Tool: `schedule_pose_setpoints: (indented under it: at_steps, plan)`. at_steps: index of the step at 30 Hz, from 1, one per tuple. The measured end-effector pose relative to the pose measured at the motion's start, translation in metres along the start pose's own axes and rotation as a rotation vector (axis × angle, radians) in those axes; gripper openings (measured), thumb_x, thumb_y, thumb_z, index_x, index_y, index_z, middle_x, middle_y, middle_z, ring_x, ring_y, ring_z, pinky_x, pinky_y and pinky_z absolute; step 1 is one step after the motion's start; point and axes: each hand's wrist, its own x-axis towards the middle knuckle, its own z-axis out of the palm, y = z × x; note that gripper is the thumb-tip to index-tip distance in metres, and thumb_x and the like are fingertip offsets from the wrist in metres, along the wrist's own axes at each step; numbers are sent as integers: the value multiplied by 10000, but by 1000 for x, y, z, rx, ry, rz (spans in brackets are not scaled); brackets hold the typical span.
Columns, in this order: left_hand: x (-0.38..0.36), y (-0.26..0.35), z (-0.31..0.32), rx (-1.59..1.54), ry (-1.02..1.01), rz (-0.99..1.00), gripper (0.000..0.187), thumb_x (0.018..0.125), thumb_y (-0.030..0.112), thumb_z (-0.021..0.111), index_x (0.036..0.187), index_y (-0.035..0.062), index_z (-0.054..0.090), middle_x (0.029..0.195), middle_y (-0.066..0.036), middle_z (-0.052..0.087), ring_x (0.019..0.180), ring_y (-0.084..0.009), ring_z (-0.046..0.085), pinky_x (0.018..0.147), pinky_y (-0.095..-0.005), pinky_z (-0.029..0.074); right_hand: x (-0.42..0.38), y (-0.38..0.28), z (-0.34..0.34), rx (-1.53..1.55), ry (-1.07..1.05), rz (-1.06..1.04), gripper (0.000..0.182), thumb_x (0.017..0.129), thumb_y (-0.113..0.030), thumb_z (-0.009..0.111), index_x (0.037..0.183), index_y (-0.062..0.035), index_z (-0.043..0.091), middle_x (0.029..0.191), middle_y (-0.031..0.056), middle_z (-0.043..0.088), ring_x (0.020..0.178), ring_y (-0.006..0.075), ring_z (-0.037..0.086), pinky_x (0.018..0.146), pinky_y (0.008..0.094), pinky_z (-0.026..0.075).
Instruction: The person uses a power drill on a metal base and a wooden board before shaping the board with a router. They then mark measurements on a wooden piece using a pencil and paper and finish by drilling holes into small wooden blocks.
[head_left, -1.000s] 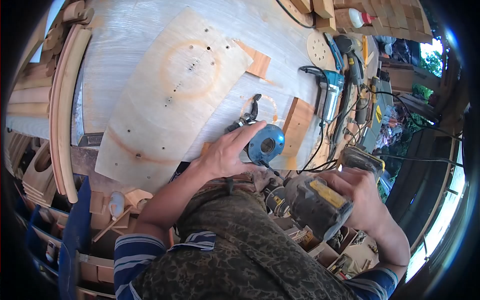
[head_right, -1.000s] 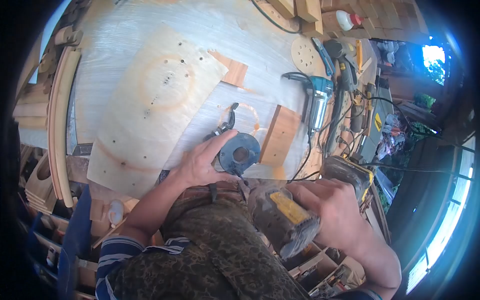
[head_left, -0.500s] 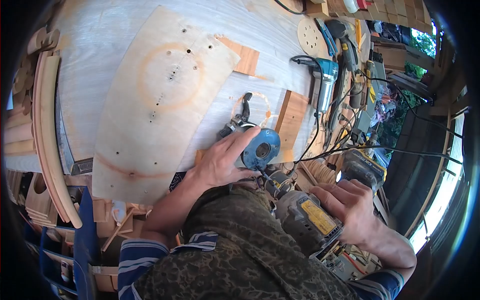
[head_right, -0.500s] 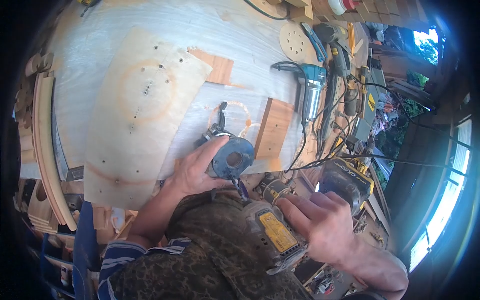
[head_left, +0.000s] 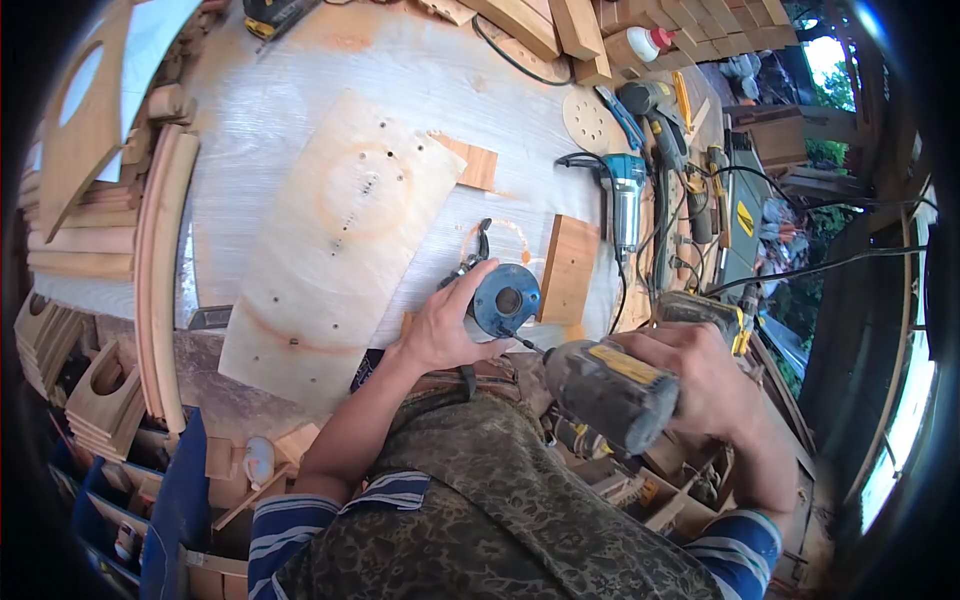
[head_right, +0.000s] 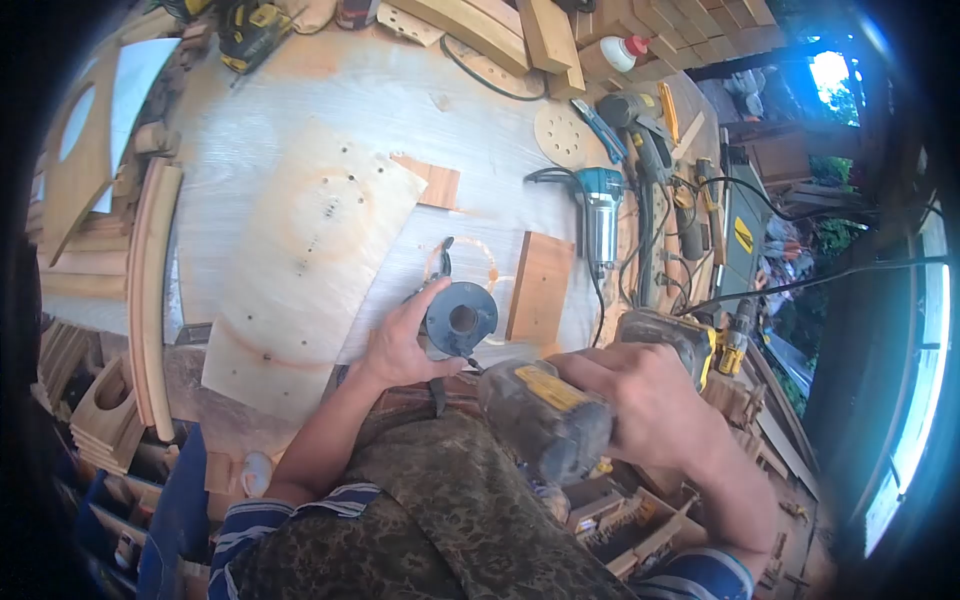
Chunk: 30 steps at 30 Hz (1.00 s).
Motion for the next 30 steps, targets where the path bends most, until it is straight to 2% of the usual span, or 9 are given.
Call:
schedule_pose_setpoints:
  at_steps: [7, 9, 13, 19, 21, 24, 26, 27, 30]
  plan:
    - [11, 23, 7, 11, 47, -156, 645, 894, 231, 759, 1425, -35, 508, 1181, -263, 694, 1098, -334, 707, 946, -409, 539, -56, 85, 88, 66, 629, -136, 618, 653, -183, 859, 1212, 2, 672, 1087, 189, 727, 943, 367, 719, 847, 407, 568]
    - [14, 27, 16, -76, 96, -410, 477, 940, 169, 690, 1357, -33, 579, 1095, -156, 724, 1028, -195, 676, 918, -348, 532, -61, 88, 117, 377, 729, -20, 509, 710, -91, 841, 1182, 6, 679, 1054, 138, 739, 930, 291, 727, 830, 377, 568]
    - [16, 29, 28, 78, 202, -365, 399, 965, 204, 688, 1298, -10, 635, 977, -109, 733, 935, -166, 682, 861, -319, 540, -73, 115, 179, 1103, 1054, 248, 324, 832, 31, 777, 1141, -20, 691, 1033, 56, 713, 917, 168, 682, 798, 327, 571]
    - [33, 27, 35, 45, 299, -648, 313, 1003, 299, 682, 1116, 9, 710, 715, 8, 628, 576, -69, 534, 526, -253, 426, -120, 180, 258, 1362, 1231, 126, 521, 777, 12, 747, 1282, 11, 617, 1106, 123, 698, 812, 180, 662, 729, 321, 548]
    - [17, 47, 37, -117, 389, -513, 266, 1031, 280, 638, 1069, 22, 693, 666, 38, 567, 530, -48, 474, 480, -232, 372, -142, 203, 282, 1370, 1341, 151, 542, 771, 2, 741, 1296, 14, 604, 1110, 125, 694, 818, 184, 662, 731, 319, 543]
    - [-4, 65, 31, -551, 370, -420, 294, 1052, 297, 601, 1084, 17, 686, 801, -64, 692, 646, -124, 631, 586, -299, 532, -156, 232, 285, 1353, 1547, 170, 542, 789, -48, 707, 1311, 21, 579, 1084, 112, 676, 814, 184, 640, 763, 311, 522]
    - [2, 100, 67, -992, 745, -343, 337, 1074, 339, 543, 1099, 29, 673, 965, -114, 749, 884, -232, 718, 846, -395, 589, -150, 260, 289, 1373, 1640, 181, 478, 826, -46, 674, 1291, 20, 585, 1057, 100, 665, 795, 177, 620, 791, 316, 516]
    - [-17, 68, 56, -1310, 491, -90, 379, 1089, 383, 489, 1073, 57, 681, 1078, -119, 759, 1116, -305, 686, 1063, -475, 498, -141, 268, 283, 1456, 1679, 130, 447, 839, -20, 667, 1278, 26, 596, 1077, 110, 674, 805, 172, 627, 771, 317, 524]
    - [-29, 50, 70, -1498, 624, -88, 385, 1095, 390, 473, 1067, 68, 682, 1071, -92, 757, 1109, -288, 678, 1086, -483, 471, -114, 284, 277, 1366, 1688, 190, 405, 857, -5, 669, 1257, 31, 620, 1117, 123, 685, 822, 163, 634, 731, 310, 528]
